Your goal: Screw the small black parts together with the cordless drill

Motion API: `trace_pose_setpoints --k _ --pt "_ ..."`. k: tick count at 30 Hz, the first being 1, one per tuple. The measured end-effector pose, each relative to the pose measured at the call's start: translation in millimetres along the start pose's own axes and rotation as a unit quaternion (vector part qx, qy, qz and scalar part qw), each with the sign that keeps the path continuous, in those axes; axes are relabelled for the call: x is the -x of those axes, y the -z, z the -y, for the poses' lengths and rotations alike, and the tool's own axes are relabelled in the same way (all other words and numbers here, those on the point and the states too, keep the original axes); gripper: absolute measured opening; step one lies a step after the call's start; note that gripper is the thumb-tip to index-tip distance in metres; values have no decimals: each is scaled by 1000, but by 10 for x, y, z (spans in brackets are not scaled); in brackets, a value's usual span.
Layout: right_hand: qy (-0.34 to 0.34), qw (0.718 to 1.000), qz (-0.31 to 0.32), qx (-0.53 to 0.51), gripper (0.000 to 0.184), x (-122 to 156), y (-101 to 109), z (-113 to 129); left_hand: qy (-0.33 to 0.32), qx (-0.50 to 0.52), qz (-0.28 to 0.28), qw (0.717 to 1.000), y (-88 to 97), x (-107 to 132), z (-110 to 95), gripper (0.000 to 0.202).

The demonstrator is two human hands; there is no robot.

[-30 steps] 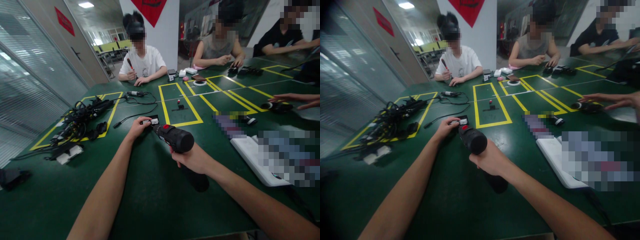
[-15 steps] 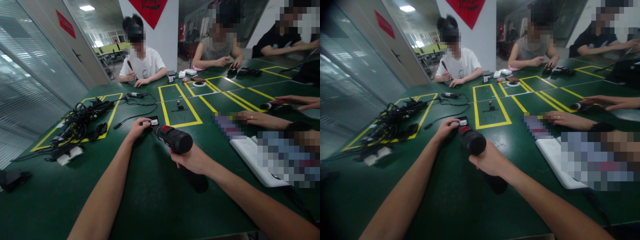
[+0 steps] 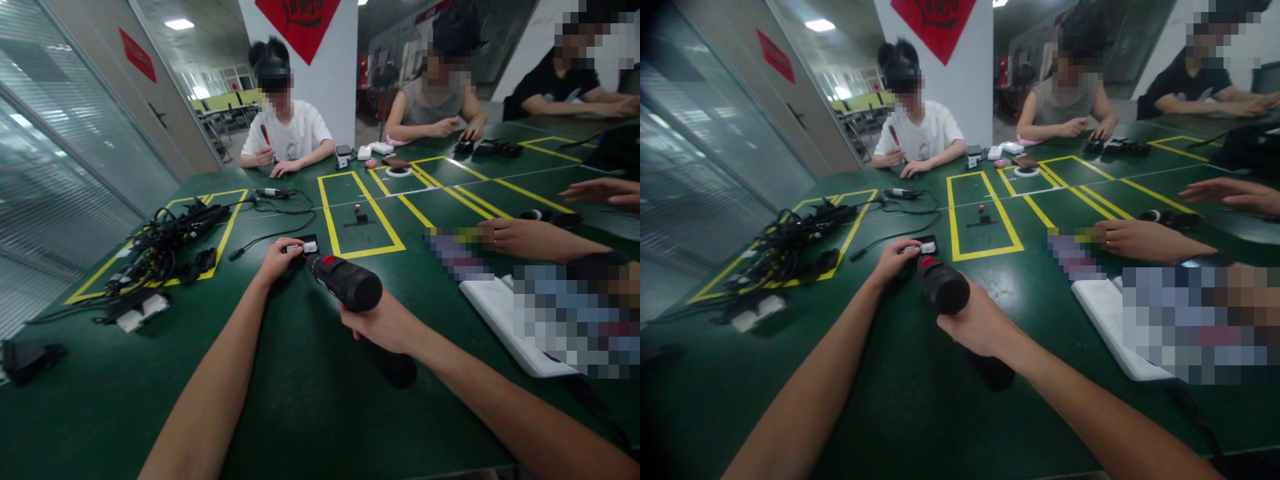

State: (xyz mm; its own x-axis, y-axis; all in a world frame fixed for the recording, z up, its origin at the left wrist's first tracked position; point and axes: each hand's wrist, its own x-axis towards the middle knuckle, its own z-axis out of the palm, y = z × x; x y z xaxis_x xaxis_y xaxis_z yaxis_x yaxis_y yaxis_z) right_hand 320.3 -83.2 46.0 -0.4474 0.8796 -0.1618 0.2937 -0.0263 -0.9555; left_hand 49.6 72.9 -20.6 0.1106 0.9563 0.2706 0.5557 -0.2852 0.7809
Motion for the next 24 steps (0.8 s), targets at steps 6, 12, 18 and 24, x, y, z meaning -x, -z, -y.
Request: trace_pose_setpoints --k 6,12,18,24 --pt "44 999 6 -16 51 -3 -7 -41 -11 -19 6 1000 4 4 -1 35" --pt "8 1000 15 -16 49 10 8 -4 -10 -28 -1 1000 -15 1 -19 35" --pt "15 999 18 -32 44 -9 2 -36 -2 -35 -9 999 -38 -2 -12 36" --pt "-3 1000 10 -22 40 -7 -3 -6 -6 -33 -9 999 -42 -13 -9 35"
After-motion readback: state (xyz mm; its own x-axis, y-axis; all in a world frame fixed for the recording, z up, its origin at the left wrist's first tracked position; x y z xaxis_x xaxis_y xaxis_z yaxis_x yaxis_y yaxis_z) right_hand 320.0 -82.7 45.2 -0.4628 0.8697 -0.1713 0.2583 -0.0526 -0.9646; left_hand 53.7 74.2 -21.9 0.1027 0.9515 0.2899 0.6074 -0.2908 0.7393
